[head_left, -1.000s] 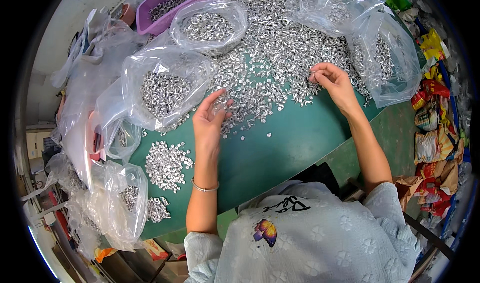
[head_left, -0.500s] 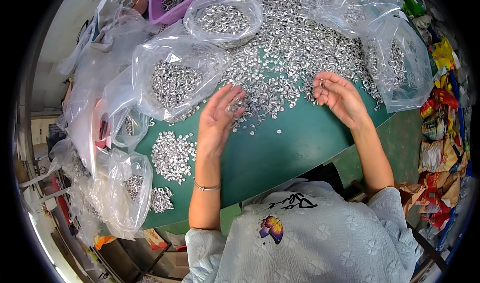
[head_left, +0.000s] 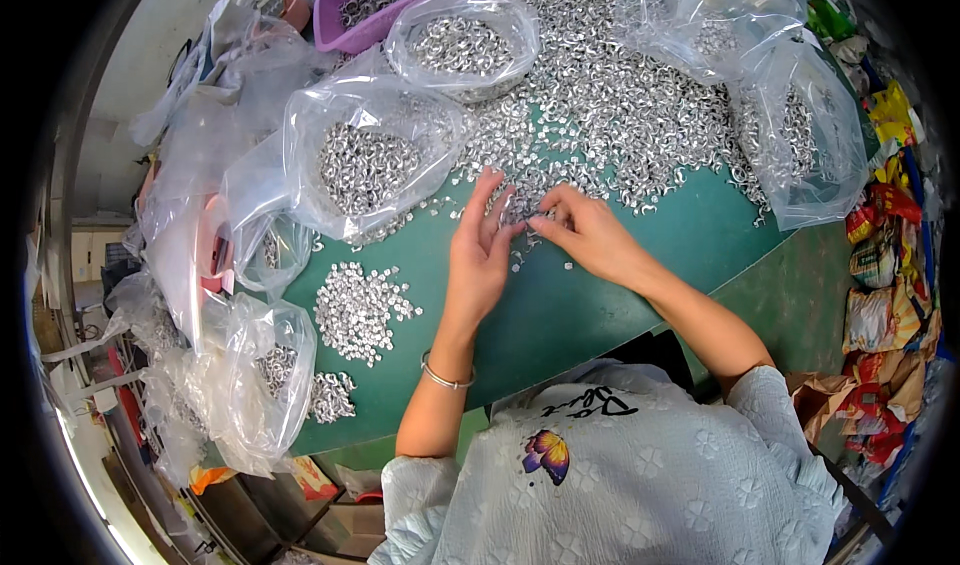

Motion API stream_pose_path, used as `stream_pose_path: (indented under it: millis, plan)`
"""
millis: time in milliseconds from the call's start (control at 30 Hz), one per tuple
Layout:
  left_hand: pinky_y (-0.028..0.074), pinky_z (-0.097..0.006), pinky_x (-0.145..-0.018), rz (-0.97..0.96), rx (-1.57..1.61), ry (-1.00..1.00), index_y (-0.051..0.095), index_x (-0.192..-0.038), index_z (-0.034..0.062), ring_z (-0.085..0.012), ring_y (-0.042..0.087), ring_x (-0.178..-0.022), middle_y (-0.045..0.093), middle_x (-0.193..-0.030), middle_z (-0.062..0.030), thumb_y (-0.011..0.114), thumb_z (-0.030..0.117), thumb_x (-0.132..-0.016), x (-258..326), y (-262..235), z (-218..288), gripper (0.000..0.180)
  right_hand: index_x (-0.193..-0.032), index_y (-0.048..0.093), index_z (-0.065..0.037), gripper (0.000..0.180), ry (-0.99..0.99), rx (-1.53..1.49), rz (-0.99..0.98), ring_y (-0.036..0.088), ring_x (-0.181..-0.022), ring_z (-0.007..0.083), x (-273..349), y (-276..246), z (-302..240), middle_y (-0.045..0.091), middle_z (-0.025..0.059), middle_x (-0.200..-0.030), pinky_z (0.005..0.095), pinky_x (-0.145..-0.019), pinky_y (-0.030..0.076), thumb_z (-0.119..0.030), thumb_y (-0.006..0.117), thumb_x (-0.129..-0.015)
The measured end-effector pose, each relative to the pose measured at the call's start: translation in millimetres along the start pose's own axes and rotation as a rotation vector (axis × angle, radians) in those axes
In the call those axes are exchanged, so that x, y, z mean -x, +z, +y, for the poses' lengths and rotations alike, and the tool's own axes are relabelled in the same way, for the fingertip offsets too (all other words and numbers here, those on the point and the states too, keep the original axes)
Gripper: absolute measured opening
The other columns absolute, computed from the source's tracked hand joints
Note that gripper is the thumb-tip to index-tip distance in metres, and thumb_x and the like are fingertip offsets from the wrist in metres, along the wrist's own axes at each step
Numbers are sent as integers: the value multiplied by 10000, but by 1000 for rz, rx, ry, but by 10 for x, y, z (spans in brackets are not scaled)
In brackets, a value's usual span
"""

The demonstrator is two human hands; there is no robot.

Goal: The person sorts small metal components on a green workbench by hand, picking individual pieces from a large pile and grouping them or placing them into bags.

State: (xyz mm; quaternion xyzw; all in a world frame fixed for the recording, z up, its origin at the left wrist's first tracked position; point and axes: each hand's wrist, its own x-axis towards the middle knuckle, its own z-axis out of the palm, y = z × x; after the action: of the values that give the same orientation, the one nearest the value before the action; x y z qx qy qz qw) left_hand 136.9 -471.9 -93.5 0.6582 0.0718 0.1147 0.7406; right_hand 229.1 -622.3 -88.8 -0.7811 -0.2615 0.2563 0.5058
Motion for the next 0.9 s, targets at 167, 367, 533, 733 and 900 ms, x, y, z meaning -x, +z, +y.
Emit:
stream_pose_path:
  millis: [167,367,533,733,900]
  plan:
    - [505,-306,-924,57,43,92,390,-1398,17,-282,483,-1275,221,-1547,-154,429,-165,-875,-23,38,-8,555,-869,664,8,262,82,-220,-241,485,-620,58,-120,51,42,575,-14,-659,276,-542,400,-238,606,-938]
    - [501,-231,-776,112,-334,-112,508,-1287,-23,-113,595,-979,544,-1255,-107,500,-85,-915,-39,14,51,377,-796,663,9,269,-20,-235,-12,472,-533,133,-167,145,161,583,67,-616,325,-504,375,-225,598,-913]
    - [474,-202,-711,176,-261,-35,549,-1241,-13,-78,589,-876,612,-1113,-73,562,-31,-914,-41,72,103,328,-766,657,11,286,-118,136,139,542,-518,252,-157,-62,46,578,145,-592,371,-518,408,-238,615,-899]
    - [471,-211,-793,126,-317,-76,544,-1248,-18,-118,599,-977,621,-1133,-93,554,-9,-925,-106,92,65,323,-763,643,-15,288,-206,244,284,591,-615,364,76,-639,21,605,172,-651,434,-568,446,-273,620,-888]
    - [474,-258,-857,49,-397,-57,570,-1214,-33,-138,605,-963,628,-1137,-105,558,11,-923,-299,201,-59,295,-801,653,-36,200,-293,399,500,598,-637,348,601,-1578,-9,630,155,-706,398,-579,470,-225,663,-868]
